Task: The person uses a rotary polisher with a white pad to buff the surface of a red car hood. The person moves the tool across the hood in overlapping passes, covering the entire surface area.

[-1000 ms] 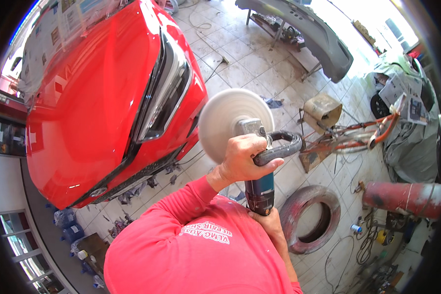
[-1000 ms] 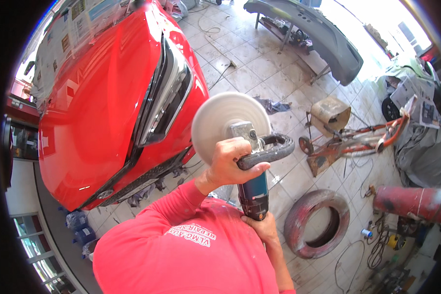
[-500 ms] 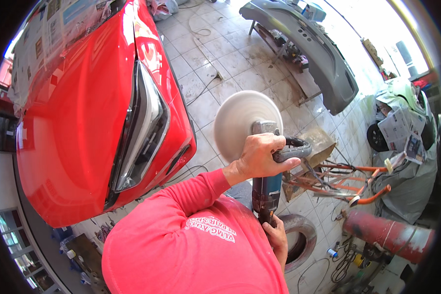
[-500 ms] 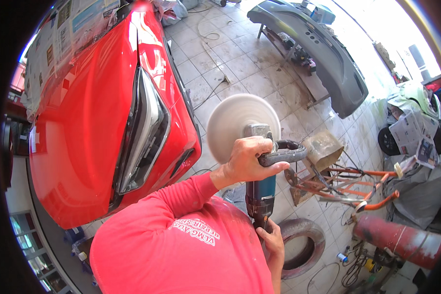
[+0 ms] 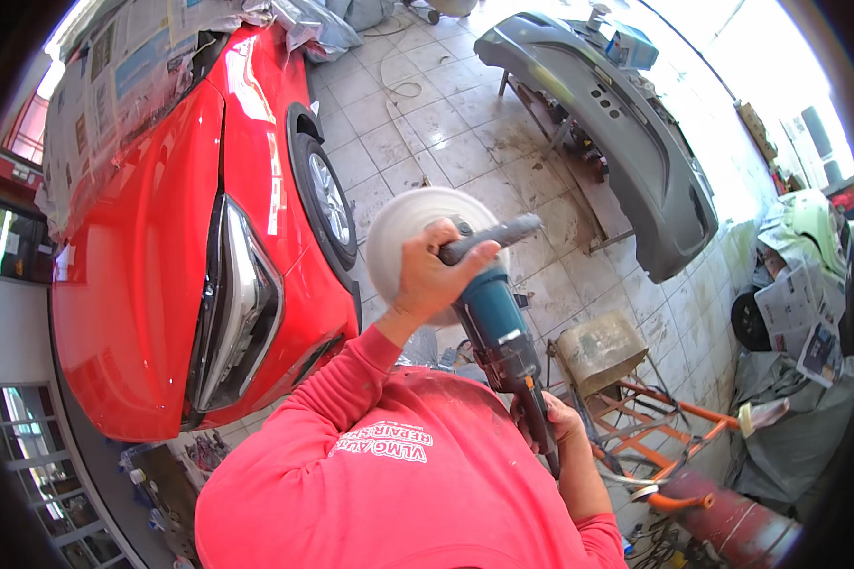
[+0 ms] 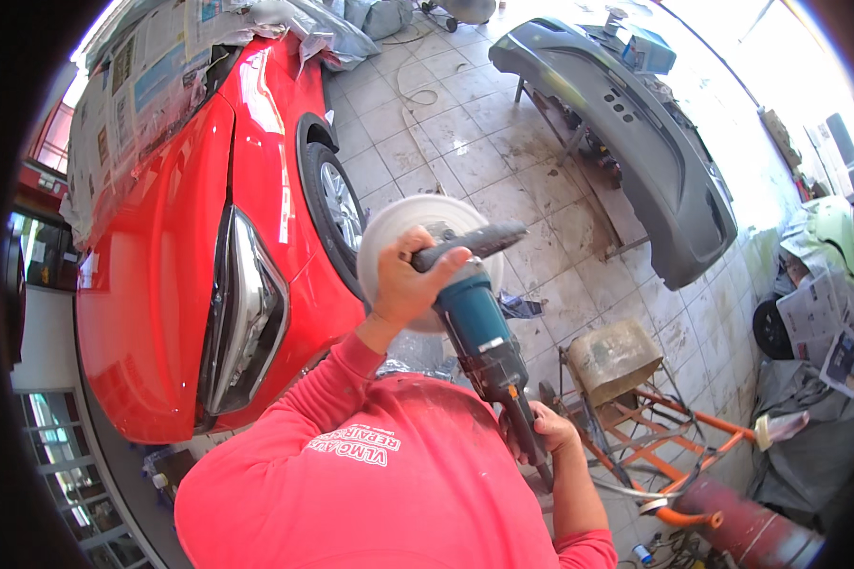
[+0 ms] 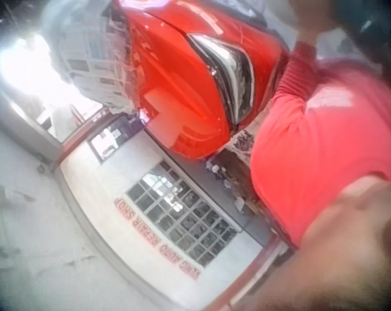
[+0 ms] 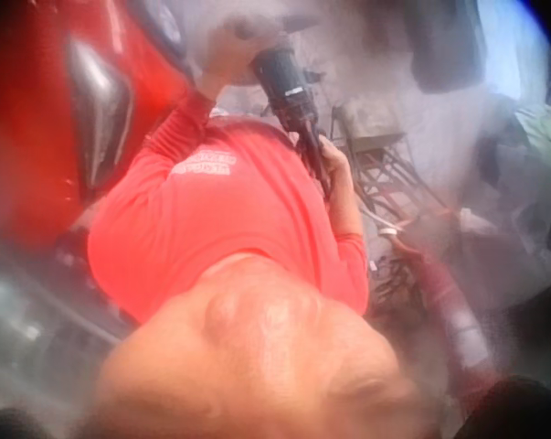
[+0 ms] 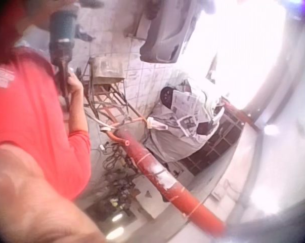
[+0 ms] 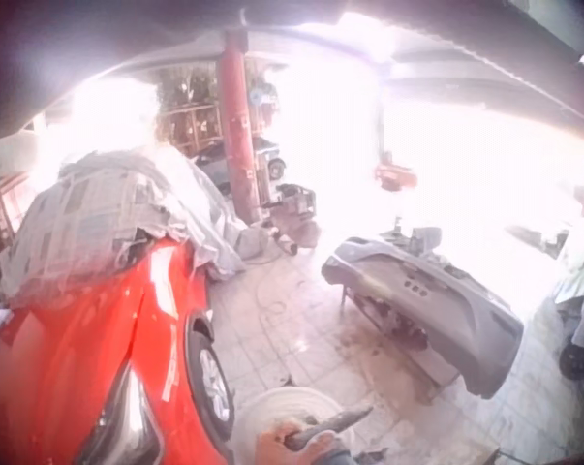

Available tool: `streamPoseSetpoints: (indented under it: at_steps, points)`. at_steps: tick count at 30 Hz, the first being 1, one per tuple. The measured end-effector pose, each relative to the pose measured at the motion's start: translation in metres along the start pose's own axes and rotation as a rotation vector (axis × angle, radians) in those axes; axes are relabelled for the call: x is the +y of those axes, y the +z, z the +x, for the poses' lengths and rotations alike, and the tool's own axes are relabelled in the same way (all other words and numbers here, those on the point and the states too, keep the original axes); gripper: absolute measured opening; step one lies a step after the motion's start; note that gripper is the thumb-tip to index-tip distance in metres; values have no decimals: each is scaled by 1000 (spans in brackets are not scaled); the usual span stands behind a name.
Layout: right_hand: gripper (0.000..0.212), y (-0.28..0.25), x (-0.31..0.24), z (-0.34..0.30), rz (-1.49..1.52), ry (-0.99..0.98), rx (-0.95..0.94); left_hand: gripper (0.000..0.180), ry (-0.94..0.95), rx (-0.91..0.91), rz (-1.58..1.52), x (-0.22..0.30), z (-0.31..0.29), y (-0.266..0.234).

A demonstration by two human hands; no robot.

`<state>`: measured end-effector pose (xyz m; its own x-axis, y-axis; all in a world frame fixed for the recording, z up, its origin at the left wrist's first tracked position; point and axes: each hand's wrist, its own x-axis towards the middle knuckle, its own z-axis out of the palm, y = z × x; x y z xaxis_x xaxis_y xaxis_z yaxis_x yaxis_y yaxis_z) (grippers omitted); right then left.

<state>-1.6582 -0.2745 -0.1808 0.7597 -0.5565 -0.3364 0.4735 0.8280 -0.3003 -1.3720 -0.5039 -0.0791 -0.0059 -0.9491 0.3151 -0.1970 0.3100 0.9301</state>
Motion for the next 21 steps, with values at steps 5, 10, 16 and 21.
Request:
streamPoseSetpoints:
  at_steps: [5, 10, 16, 21]
  points:
    - [90, -33, -74, 17, -69, 51, 130, 52, -76, 98, 0, -26, 55, 7]
    - [87, -49, -162, 54, -75, 208, 145, 52, -113, 156, -21, -74, 125, 24]
    - [78, -1, -256, 93, -241, 217, 519, 56, -286, 114, -81, -146, 224, 47]
    - [59, 44, -339, 142, -272, 167, 643, 58, -296, 80, -128, -166, 312, 60]
